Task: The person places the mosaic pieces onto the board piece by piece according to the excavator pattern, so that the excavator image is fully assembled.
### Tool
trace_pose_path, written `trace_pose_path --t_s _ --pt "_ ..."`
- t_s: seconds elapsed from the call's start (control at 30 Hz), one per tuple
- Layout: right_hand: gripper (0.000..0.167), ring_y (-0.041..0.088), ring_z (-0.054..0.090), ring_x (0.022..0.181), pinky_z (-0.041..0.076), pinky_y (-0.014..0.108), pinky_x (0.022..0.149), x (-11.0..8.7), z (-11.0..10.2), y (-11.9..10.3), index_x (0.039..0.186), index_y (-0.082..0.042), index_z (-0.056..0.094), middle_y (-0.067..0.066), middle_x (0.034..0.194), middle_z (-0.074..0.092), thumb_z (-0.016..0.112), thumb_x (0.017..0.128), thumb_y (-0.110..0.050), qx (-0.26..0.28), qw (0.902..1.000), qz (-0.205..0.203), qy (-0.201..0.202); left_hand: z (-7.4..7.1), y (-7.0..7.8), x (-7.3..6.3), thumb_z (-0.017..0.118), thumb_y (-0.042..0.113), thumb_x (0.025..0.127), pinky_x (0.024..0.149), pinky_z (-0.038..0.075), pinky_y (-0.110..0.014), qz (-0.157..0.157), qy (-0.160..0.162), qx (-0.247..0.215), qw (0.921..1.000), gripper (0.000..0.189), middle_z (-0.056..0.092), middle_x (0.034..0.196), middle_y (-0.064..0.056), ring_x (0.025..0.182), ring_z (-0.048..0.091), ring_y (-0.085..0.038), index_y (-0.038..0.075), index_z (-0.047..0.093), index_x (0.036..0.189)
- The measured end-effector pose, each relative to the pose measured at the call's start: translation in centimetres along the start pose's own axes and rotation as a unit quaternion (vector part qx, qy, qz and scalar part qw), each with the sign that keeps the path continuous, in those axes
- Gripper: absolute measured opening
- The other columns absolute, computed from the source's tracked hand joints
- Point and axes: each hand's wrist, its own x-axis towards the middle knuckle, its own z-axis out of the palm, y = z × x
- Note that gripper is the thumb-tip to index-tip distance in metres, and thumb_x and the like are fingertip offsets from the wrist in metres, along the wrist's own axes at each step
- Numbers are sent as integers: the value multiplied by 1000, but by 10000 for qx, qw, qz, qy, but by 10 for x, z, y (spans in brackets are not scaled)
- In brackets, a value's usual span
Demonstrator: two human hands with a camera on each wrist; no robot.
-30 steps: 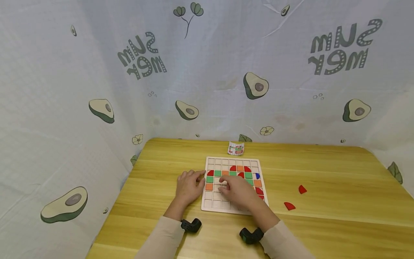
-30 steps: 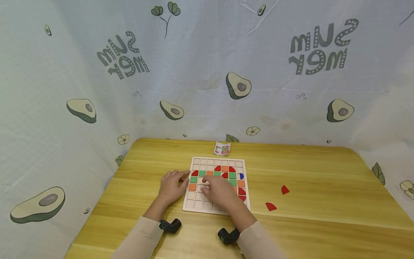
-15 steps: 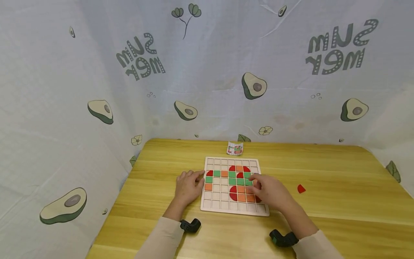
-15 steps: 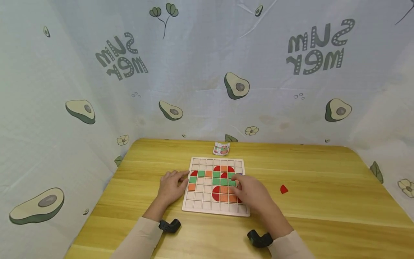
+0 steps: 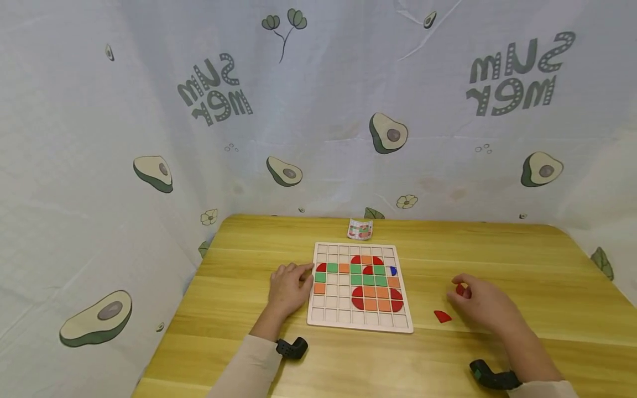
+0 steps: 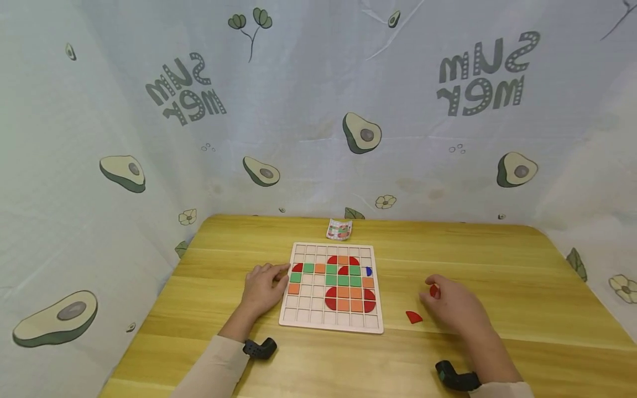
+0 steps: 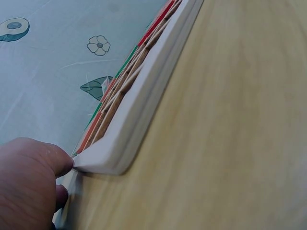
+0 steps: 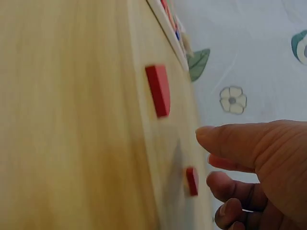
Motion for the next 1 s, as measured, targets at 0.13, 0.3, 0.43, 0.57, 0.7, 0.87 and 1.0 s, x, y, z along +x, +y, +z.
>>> trace_pose_path --t_s 0.13,0.3,0.43,0.57,0.7,0.87,1.0 --pt "61 17 57 75 47 37 67 -1 -3 16 130 6 56 3 88 66 64 98 -45 -61 9999 142 -12 0 -2 0 65 34 98 77 30 -31 -2 6 -1 10000 33 64 90 6 83 47 -13 26 71 130" --pt "64 17 53 70 43 34 66 -3 -2 25 125 8 56 2 82 61 62 98 -49 -111 9995 295 63 1 -1 0 65 34 98 77 30 -31 1 19 -37 10000 33 64 90 6 83 47 -13 26 72 130" --pt "64 18 51 69 42 34 66 -4 -1 27 122 6 57 3 79 59 59 99 -54 -153 9992 323 149 1 0 -1 65 33 98 77 30 -32 4 23 -85 10000 33 64 89 6 83 47 -14 25 72 129" --pt "54 18 48 65 39 34 63 -4 3 27 123 4 58 2 74 54 59 101 -45 -135 9993 193 276 1 0 -1 65 32 98 76 30 -32 33 54 -84 9999 33 64 88 6 82 46 -14 25 72 129" --pt "38 16 44 61 35 33 60 -4 7 27 124 1 60 0 71 50 62 101 -29 -46 9994 -73 333 1 -1 0 65 33 98 76 30 -31 38 60 -60 10000 32 63 88 6 81 46 -13 25 72 129" --pt "35 16 42 62 34 32 61 -4 6 25 122 1 61 0 73 50 63 101 -26 43 9994 -129 307 2 -1 0 65 32 98 75 30 -32 74 80 -61 9999 33 63 88 6 81 45 -13 24 72 128" --pt "31 14 43 62 34 30 60 -5 6 22 119 0 62 0 73 51 64 100 -25 83 9995 -134 281 0 0 -1 66 31 97 75 30 -32 89 105 -131 9998 32 63 86 6 81 46 -13 24 73 127"
